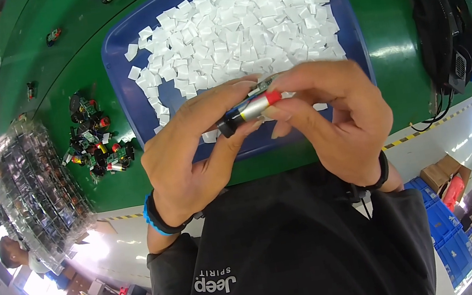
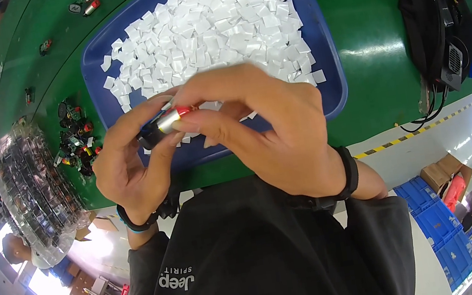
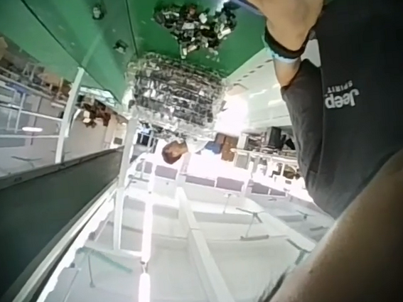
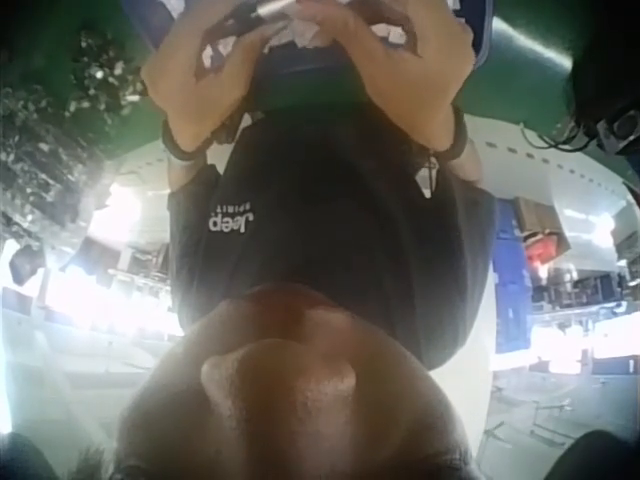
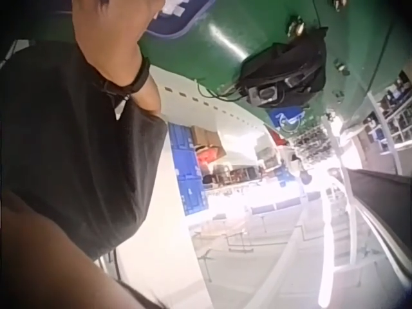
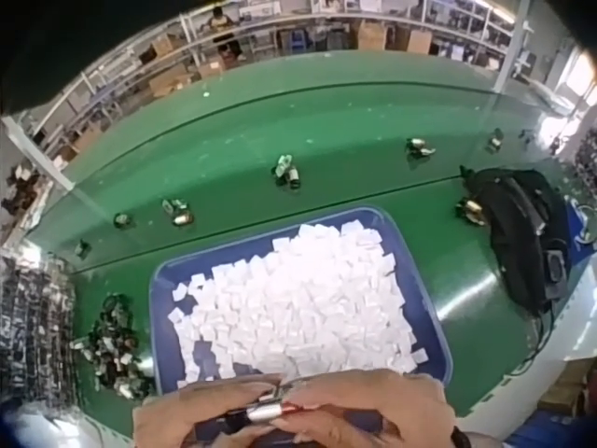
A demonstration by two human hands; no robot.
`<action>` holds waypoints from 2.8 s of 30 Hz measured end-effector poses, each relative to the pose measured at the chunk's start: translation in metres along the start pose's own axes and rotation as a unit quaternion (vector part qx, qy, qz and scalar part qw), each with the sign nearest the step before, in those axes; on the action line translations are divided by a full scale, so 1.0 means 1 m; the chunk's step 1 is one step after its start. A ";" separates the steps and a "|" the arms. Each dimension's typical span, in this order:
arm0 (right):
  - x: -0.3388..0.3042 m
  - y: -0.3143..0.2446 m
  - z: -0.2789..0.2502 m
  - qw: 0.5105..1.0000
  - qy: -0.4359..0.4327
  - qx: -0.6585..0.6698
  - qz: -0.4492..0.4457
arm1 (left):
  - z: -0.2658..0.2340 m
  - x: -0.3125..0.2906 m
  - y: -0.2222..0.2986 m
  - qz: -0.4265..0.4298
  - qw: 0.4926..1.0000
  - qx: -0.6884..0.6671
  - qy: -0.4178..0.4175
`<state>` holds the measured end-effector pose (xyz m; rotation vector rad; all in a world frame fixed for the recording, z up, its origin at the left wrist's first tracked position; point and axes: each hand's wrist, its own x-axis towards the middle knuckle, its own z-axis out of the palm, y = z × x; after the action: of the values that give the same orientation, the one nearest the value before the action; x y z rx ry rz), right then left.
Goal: The person picks up a circuit board and a battery, wraps a white adhesive strip around them by hand, and places the assembly onto the table. This process is repeated for several more units.
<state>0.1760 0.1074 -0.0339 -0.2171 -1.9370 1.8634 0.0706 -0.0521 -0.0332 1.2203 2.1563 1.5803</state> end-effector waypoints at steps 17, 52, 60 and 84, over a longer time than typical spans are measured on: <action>0.015 0.001 -0.003 0.988 -0.082 0.020 0.132 | -0.033 0.030 0.011 -0.218 0.968 -0.118 0.024; 0.016 0.002 -0.007 0.997 -0.054 -0.017 0.061 | -0.032 0.032 0.020 0.047 0.979 0.178 -0.089; 0.010 0.003 -0.011 0.990 -0.090 -0.094 -0.058 | -0.027 0.035 0.014 0.022 0.991 0.079 -0.106; 0.012 0.010 -0.017 0.845 -0.073 0.377 0.373 | -0.028 0.032 0.011 0.269 0.919 0.271 -0.101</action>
<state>0.1701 0.1287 -0.0417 -0.6494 -1.0801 3.0647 0.0392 -0.0480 -0.0031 2.1922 2.3138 0.9310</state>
